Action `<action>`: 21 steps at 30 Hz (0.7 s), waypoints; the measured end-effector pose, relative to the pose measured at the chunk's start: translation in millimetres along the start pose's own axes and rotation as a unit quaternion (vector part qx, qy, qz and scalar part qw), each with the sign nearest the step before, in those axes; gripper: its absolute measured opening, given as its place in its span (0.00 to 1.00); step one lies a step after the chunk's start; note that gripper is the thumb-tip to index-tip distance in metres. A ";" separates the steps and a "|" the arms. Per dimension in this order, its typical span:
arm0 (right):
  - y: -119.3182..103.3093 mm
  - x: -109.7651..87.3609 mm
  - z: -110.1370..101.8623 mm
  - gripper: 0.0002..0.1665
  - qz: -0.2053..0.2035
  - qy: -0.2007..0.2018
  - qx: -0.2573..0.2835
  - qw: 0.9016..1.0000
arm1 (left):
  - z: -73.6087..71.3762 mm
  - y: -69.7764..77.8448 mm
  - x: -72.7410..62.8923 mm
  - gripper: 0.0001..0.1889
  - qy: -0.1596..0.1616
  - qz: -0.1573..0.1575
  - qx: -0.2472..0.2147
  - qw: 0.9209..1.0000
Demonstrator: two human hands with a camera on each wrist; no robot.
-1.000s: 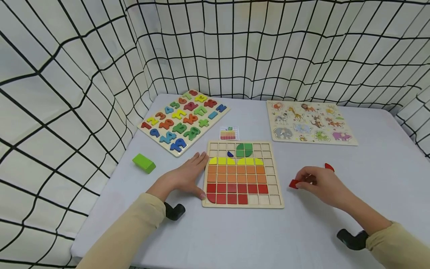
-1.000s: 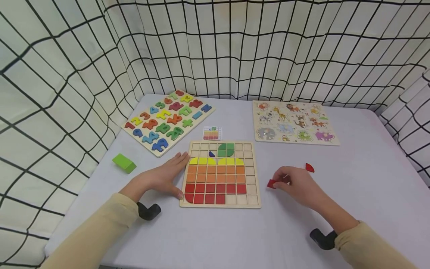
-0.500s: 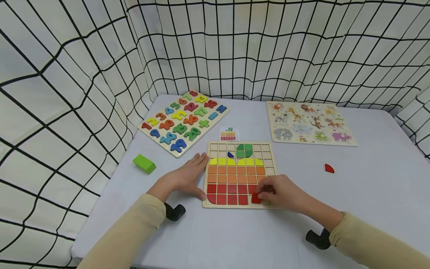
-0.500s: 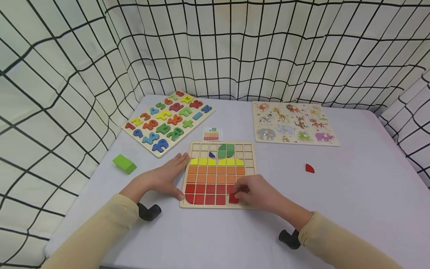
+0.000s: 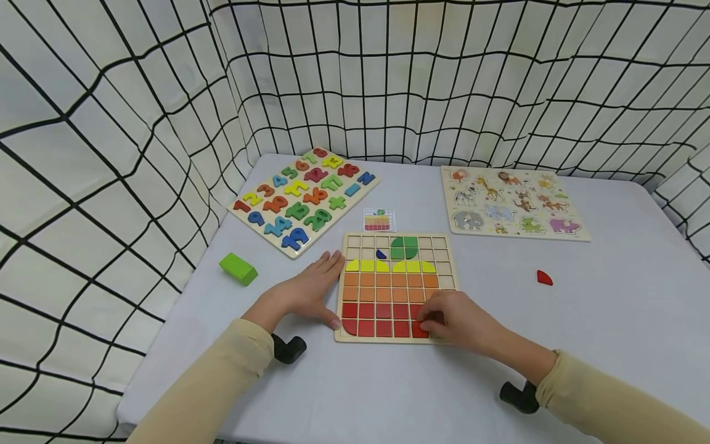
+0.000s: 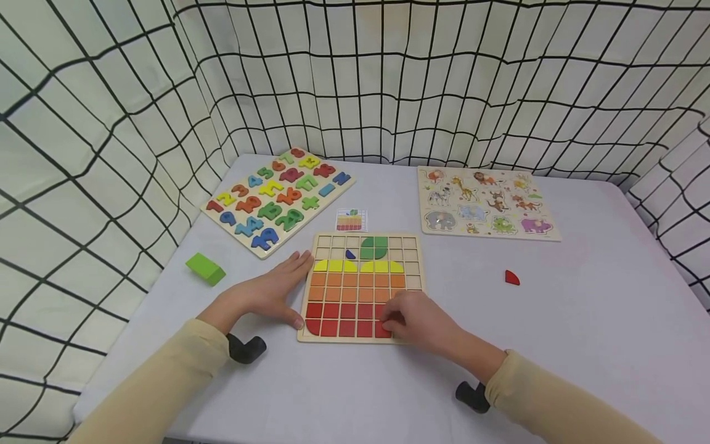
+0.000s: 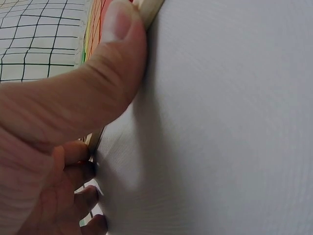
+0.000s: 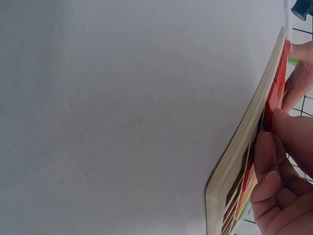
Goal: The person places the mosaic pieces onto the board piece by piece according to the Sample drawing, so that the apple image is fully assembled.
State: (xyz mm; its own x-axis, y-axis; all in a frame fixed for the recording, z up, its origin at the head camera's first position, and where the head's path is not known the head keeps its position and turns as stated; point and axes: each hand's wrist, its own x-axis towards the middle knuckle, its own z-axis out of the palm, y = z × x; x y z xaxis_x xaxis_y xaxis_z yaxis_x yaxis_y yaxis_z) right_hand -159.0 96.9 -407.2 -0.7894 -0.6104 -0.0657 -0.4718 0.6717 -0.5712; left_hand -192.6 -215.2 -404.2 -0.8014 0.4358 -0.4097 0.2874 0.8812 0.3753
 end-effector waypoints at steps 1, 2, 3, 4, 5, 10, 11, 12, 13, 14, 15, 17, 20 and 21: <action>-0.3 -0.4 0.1 0.05 -0.002 0.000 0.000 1.000 | -0.2 0.2 -0.2 0.67 0.000 -0.001 0.000 1.000; -0.5 -0.8 0.4 0.05 -0.003 -0.002 0.000 1.000 | -0.1 0.3 -0.2 0.67 0.000 -0.001 0.000 1.000; -0.8 -1.2 0.7 0.05 -0.004 -0.002 0.002 1.000 | -0.1 0.4 -0.4 0.67 -0.001 -0.001 0.000 1.000; -1.2 -1.7 0.9 0.05 -0.004 -0.003 0.003 1.000 | -0.1 0.4 -0.5 0.67 -0.001 -0.002 0.000 1.000; -1.5 -2.0 1.1 0.05 -0.002 -0.004 0.005 1.000 | 0.0 0.4 -0.5 0.67 -0.001 -0.002 0.000 1.000; -4.3 -4.1 -1.2 0.06 0.015 -0.010 0.008 1.000 | -0.2 0.6 -1.3 0.68 -0.001 -0.002 0.000 1.000; -4.8 -4.9 -3.0 0.07 0.022 -0.011 0.008 1.000 | -0.2 0.7 -1.4 0.68 -0.001 -0.002 0.000 1.000; -4.6 -6.0 -5.4 0.07 0.027 -0.009 0.008 1.000 | -0.5 0.9 -1.7 0.68 -0.001 -0.002 0.000 1.000; -4.0 -7.3 -8.4 0.08 0.035 -0.008 0.007 0.999 | -0.7 1.0 -2.0 0.68 -0.002 -0.002 0.000 1.000; -2.1 -9.1 -11.7 0.08 0.042 -0.004 0.004 0.999 | -0.7 1.1 -2.1 0.68 -0.002 -0.002 0.000 1.000; 0.5 -11.1 -16.0 0.09 0.050 0.001 0.001 0.999 | -0.8 1.2 -2.2 0.68 -0.002 -0.002 0.000 1.000; 10.7 -16.6 -24.9 0.10 0.058 0.020 -0.008 0.998 | -1.0 1.4 -2.4 0.67 -0.002 -0.002 0.000 1.000; 34.7 -26.5 -40.1 0.11 0.072 0.056 -0.025 0.996 | -1.6 1.5 -2.3 0.67 -0.002 -0.001 0.000 1.000; 44.4 -30.0 -45.5 0.11 0.078 0.069 -0.032 0.994 | -1.9 1.6 -2.4 0.67 -0.002 -0.002 -0.001 1.000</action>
State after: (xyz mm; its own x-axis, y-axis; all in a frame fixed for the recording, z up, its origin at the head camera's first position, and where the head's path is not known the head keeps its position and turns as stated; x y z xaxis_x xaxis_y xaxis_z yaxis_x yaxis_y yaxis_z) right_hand -174.1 164.2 -393.4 -0.8992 -0.4363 -0.0340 -0.3599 0.7814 -0.5098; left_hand -191.2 -215.2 -401.0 -0.8001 0.4337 -0.4144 0.2842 0.8824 0.3749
